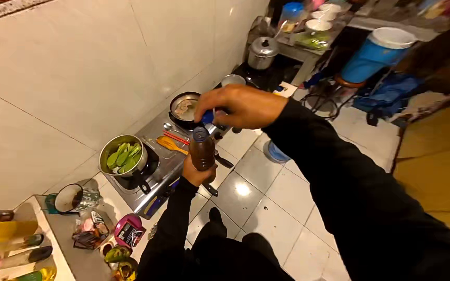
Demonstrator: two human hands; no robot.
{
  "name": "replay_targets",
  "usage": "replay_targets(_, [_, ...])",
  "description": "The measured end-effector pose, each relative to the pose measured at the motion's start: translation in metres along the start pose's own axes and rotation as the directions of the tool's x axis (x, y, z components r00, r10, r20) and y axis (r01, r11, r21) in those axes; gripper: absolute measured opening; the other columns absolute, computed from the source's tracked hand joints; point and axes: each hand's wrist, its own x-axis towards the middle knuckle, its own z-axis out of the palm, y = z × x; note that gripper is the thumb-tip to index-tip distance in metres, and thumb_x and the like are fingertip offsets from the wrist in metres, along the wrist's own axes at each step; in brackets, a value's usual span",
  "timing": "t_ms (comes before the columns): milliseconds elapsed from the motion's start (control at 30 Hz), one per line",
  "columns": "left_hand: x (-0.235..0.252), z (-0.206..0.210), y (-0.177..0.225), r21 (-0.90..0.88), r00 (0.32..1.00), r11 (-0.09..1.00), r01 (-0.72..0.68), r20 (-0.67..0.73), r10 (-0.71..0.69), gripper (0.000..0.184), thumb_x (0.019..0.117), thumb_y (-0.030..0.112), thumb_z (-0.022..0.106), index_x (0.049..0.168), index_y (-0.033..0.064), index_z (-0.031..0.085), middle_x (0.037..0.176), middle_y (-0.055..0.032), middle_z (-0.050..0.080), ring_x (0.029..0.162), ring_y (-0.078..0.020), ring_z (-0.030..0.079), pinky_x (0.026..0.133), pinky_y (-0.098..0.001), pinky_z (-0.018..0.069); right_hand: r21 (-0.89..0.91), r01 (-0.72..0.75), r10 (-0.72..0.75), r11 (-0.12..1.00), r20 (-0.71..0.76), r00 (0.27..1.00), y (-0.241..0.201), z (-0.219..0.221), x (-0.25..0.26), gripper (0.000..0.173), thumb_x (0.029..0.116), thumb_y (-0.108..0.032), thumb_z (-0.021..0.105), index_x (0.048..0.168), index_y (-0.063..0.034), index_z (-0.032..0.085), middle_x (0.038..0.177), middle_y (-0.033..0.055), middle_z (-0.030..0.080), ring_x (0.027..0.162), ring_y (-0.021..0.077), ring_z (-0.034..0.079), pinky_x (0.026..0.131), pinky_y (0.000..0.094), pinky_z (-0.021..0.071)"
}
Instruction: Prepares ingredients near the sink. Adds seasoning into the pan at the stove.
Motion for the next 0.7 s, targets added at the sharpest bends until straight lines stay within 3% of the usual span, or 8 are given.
replay_targets(133, [0.062,0.000,-0.011,0.109,0.988,0.992,0.067,-0.148,-0.050,0.077,0.0627,0.018,0.094,0.126,-0.0038,0.056,0.106,-0.0090,0.073,0.096,-0.0127,0.073,0.090,-0.0340,0.0619,0.227,-0.040,0.110,0.973,-0.305,0.946,0.079,-0.026,-0.045,0.033,0.0949,-0.007,0.063,0.127,-0.0023,0.064,0.119,0.0106,0.069,0.091,0.0137,0.066,0.079,0.0310,0.0582])
replay_targets(233, [0.106,-0.007,-0.017,0.277,0.954,0.938,0.207,-0.272,-0.130,0.080,0.0645,0.017,0.092,0.132,-0.0037,0.055,0.112,-0.0134,0.071,0.102,-0.0155,0.071,0.094,-0.0365,0.0591,0.460,-0.105,0.313,0.881,-0.403,0.860,0.152,-0.018,-0.096,0.041,0.0950,-0.017,0.066,0.133,-0.0057,0.059,0.120,0.0096,0.068,0.096,0.0181,0.069,0.083,0.0348,0.0607])
replay_targets(367, [0.154,-0.020,-0.035,0.426,0.886,0.807,0.408,-0.397,-0.238,0.086,0.0661,0.020,0.094,0.138,-0.0006,0.052,0.117,-0.0184,0.069,0.105,-0.0250,0.070,0.097,-0.0464,0.0569,0.612,-0.230,0.513,0.757,-0.338,0.790,0.258,0.012,-0.153,0.043,0.0934,-0.025,0.070,0.133,-0.0110,0.061,0.118,0.0068,0.069,0.097,0.0193,0.068,0.084,0.0378,0.0605])
replay_targets(467, [0.181,-0.033,-0.058,0.479,0.825,0.701,0.527,-0.485,-0.289,0.087,0.0661,0.024,0.095,0.138,-0.0014,0.052,0.118,-0.0224,0.068,0.108,-0.0316,0.069,0.098,-0.0525,0.0550,0.660,-0.335,0.593,0.672,-0.209,0.778,0.319,0.035,-0.183,0.042,0.0939,-0.023,0.067,0.131,-0.0044,0.061,0.116,0.0107,0.070,0.098,0.0207,0.069,0.084,0.0383,0.0602])
replay_targets(567, [0.201,-0.037,-0.075,0.487,0.758,0.602,0.633,-0.549,-0.353,0.088,0.0658,0.023,0.096,0.138,-0.0014,0.053,0.121,-0.0259,0.066,0.113,-0.0373,0.066,0.101,-0.0575,0.0514,0.677,-0.416,0.628,0.607,-0.088,0.773,0.355,0.041,-0.201,0.042,0.0929,-0.021,0.067,0.129,-0.0003,0.061,0.113,0.0107,0.071,0.096,0.0182,0.070,0.082,0.0349,0.0605])
replay_targets(700, [0.208,-0.043,-0.095,0.517,0.722,0.516,0.683,-0.583,-0.372,0.085,0.0655,0.032,0.096,0.136,0.0062,0.056,0.118,-0.0231,0.068,0.107,-0.0381,0.067,0.094,-0.0618,0.0538,0.718,-0.435,0.631,0.543,-0.008,0.776,0.386,0.047,-0.217,0.040,0.0931,-0.023,0.068,0.127,-0.0025,0.062,0.111,0.0083,0.071,0.093,0.0171,0.070,0.080,0.0337,0.0601])
